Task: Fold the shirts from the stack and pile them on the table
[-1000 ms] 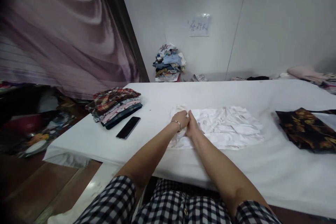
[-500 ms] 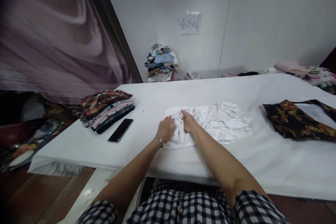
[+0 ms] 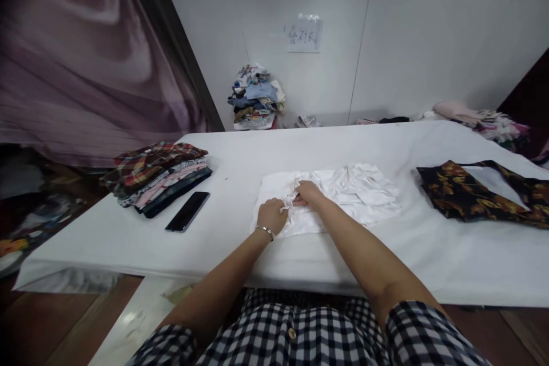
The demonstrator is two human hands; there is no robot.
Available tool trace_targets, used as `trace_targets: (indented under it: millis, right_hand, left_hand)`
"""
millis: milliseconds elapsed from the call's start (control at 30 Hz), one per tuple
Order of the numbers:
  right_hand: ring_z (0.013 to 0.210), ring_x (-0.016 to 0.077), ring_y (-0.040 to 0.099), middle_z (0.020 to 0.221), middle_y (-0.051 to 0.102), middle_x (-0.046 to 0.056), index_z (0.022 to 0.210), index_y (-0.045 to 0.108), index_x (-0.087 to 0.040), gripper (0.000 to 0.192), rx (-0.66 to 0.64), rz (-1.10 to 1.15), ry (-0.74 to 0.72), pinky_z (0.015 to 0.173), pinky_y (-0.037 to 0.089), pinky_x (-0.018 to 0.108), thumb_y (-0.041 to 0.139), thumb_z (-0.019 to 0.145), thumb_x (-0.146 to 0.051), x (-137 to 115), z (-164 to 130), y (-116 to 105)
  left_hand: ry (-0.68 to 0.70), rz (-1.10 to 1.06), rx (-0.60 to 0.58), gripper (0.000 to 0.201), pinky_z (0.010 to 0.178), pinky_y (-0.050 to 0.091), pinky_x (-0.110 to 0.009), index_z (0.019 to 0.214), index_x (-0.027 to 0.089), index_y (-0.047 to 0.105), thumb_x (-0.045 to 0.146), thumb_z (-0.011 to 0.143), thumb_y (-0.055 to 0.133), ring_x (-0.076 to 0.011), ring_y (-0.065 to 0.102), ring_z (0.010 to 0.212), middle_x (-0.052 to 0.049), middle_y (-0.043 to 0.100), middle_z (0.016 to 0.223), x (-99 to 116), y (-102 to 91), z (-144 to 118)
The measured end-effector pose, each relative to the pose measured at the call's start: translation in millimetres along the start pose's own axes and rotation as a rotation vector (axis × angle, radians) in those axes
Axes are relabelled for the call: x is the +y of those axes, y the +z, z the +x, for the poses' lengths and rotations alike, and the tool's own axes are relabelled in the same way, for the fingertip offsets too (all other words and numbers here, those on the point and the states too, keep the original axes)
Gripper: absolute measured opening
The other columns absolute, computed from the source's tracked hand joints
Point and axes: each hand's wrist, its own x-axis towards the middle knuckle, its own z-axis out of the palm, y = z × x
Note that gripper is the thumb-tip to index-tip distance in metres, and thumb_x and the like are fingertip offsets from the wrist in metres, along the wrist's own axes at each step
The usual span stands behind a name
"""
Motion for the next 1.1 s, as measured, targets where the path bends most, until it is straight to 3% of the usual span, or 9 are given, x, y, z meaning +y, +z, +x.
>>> trace_targets:
  millis: [133,233,367,500,567,667,767,933,1100]
  right_hand:
    - [0.045,0.0132,0.057,0.056,0.059,0.0,0.091,0.057,-0.017,0.02,-0.06,-0.159,-0.023,0.051,0.053,0.029,0.052,0.074,-0.007,4.5,-6.9,1.7]
    - [0.05,0.0176,0.059,0.054,0.059,0.002,0.09,0.059,-0.017,0.018,-0.024,-0.326,-0.062,0.054,0.053,0.033,0.057,0.073,-0.011,9.8,-10.3,-3.6]
    - [0.092,0.0286,0.064,0.087,0.069,0.013,0.102,0.063,-0.016,0.026,0.093,-0.503,-0.228,0.084,0.049,0.042,0.059,0.076,-0.016,5.1,-22.9,-19.5]
    - [0.125,0.0262,0.046,0.131,0.055,0.012,0.128,0.054,-0.019,0.041,0.159,-0.79,-0.655,0.106,0.032,0.041,0.044,0.09,-0.027,7.3,-36.7,-19.5]
    - [0.132,0.0267,0.038,0.141,0.046,0.014,0.134,0.05,-0.014,0.047,0.133,-0.996,-0.774,0.109,0.029,0.041,0.041,0.092,-0.033,19.3,-37.4,-11.2]
    - [0.137,0.0312,0.029,0.146,0.039,0.018,0.136,0.047,-0.009,0.054,0.057,-1.214,-0.675,0.111,0.023,0.045,0.048,0.09,-0.038,43.1,-30.6,1.2]
    - [0.139,0.0323,0.024,0.149,0.034,0.018,0.139,0.043,-0.01,0.055,0.044,-1.289,-0.614,0.112,0.02,0.047,0.048,0.091,-0.037,56.9,-22.9,5.3]
    - [0.138,0.0312,0.029,0.147,0.038,0.017,0.139,0.043,-0.012,0.055,0.036,-1.296,-0.645,0.111,0.021,0.047,0.047,0.091,-0.039,53.1,-21.7,10.2]
    - [0.135,0.0285,0.035,0.145,0.042,0.015,0.138,0.044,-0.014,0.052,-0.094,-1.238,-0.77,0.111,0.023,0.047,0.045,0.093,-0.04,47.1,-30.8,25.9]
  left_hand:
    - [-0.063,-0.139,0.094,0.022,0.083,0.041,-0.03,0.094,0.019,0.065,0.03,0.089,0.047,-0.0193,0.058,0.097,-0.007,0.065,0.1,0.4,-7.6,12.5]
    - [0.014,-0.113,-0.012,0.024,0.085,0.042,-0.031,0.091,0.02,0.068,0.035,0.087,0.05,-0.0217,0.059,0.099,-0.008,0.067,0.1,5.6,-6.4,12.9]
    - [0.1,-0.244,-0.084,0.029,0.088,0.043,-0.028,0.094,0.023,0.069,0.038,0.091,0.045,-0.0186,0.06,0.099,-0.004,0.069,0.102,-3.6,-5.4,8.9]
    - [-0.114,-0.227,0.135,0.031,0.098,0.039,-0.028,0.109,0.021,0.065,0.032,0.091,0.042,-0.0189,0.055,0.113,-0.007,0.063,0.12,-37.6,-15.1,16.6]
    - [-0.295,-0.181,0.12,0.04,0.099,0.039,-0.03,0.121,0.017,0.058,0.036,0.087,0.049,-0.0228,0.053,0.119,-0.012,0.058,0.128,-54.4,-18.6,25.1]
    - [-0.467,-0.259,-0.025,0.056,0.091,0.044,-0.03,0.129,0.012,0.051,0.045,0.083,0.054,-0.0255,0.057,0.115,-0.015,0.06,0.127,-67.5,-18.1,39.3]
    - [-0.499,-0.33,-0.1,0.051,0.083,0.047,-0.028,0.118,0.011,0.059,0.046,0.08,0.058,-0.0259,0.063,0.107,-0.016,0.066,0.118,-66.1,-15.0,51.1]
    - [-0.447,-0.332,-0.055,0.031,0.078,0.047,-0.025,0.105,0.016,0.066,0.03,0.078,0.056,-0.023,0.065,0.101,-0.011,0.07,0.111,-60.0,-24.1,60.5]
    - [-0.469,-0.227,0.019,0.034,0.081,0.047,-0.028,0.109,0.017,0.064,0.029,0.08,0.05,-0.0245,0.063,0.104,-0.011,0.069,0.112,-83.3,-37.9,54.1]
